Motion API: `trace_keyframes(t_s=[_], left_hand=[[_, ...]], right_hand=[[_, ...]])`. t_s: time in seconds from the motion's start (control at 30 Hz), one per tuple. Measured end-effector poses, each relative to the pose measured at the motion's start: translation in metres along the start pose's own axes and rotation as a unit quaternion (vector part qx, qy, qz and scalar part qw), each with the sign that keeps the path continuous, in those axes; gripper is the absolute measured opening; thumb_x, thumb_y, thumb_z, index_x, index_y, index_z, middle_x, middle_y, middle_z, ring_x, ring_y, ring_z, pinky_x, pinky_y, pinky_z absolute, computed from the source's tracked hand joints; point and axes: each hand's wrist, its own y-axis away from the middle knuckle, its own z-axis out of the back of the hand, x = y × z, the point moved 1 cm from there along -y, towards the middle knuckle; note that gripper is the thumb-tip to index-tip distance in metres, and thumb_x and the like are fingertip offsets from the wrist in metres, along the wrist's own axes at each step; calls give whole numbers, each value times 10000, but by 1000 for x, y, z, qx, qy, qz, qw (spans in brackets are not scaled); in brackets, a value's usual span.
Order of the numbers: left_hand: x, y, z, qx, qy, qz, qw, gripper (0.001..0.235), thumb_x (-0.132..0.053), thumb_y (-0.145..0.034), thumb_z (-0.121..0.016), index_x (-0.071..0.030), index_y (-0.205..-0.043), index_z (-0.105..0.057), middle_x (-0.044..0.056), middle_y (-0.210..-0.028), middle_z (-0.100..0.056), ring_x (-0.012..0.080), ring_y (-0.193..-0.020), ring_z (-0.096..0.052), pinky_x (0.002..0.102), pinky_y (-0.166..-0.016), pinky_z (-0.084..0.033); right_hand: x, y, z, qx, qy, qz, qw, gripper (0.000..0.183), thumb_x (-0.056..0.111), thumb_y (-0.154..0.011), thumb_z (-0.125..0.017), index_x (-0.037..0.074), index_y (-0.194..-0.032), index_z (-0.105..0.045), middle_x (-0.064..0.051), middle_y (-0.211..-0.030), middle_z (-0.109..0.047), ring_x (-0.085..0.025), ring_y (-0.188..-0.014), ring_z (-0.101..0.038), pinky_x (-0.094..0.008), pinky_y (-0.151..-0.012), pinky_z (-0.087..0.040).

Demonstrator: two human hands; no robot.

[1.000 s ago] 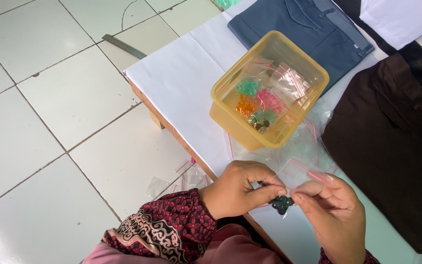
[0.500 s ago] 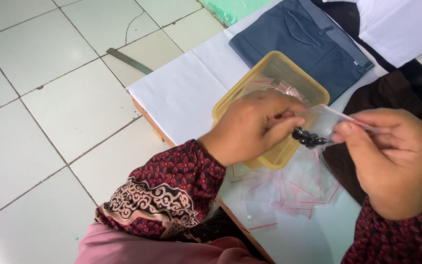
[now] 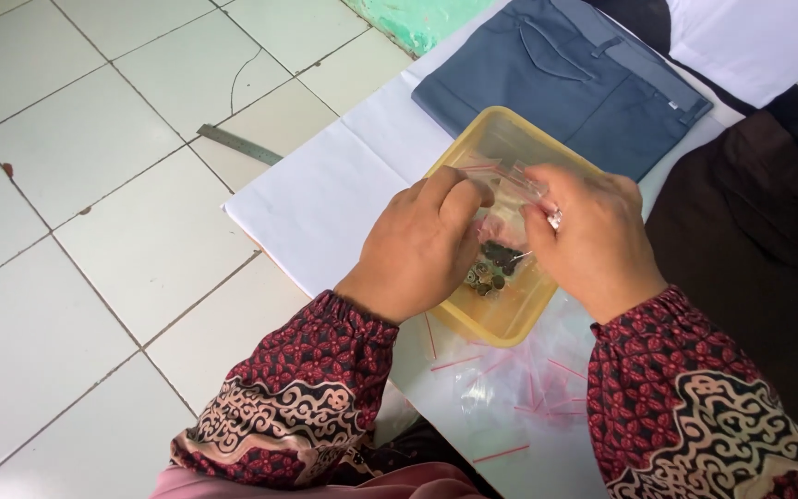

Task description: The person places black buttons into a small plastic bag, seals it, and sets it aside. Then the person picks orange buttons from a container, arranges them on the table, and places them into another small plastic bag.

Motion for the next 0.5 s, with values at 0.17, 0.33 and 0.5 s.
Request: trace_keyframes(t_s=[0.17,0.33,0.5], left_hand=[[2,0,1,114,-38,-19,993,189,-128,-910,-668,-96,-1095,-693,110,-1020,-626,348,-984,-698,469,-835,-552],[-2,-3,8,170,-42,-30,984,202,-225,-946,-650,-104,-1072,-751,115,-1012,-677,349,-996,-703,466,-855,-547],[0,2,4,126,-80,-34,988,198,-283,-937,-675,-139,-1050,-749,69,-923,-676,323,-886,-719,439,-807,-558]], right_hand=[[-14,17,6,-10,50,-18,999,379,176,-860,-801,198,-1223,-699,42,-933,-651,-249,-1021,-639,-466,-1052,-395],[3,54,35,-57,-19,-10,998,104,148,-978,-726,184,-1075,-731,27,-966,-671,-253,-1046,-641,-485,-1148,-334],[19,134,54,-59,-91,-34,994,77,163,-954,-674,198,-999,-727,21,-978,-687,-233,-1050,-634,-517,-1201,-275]])
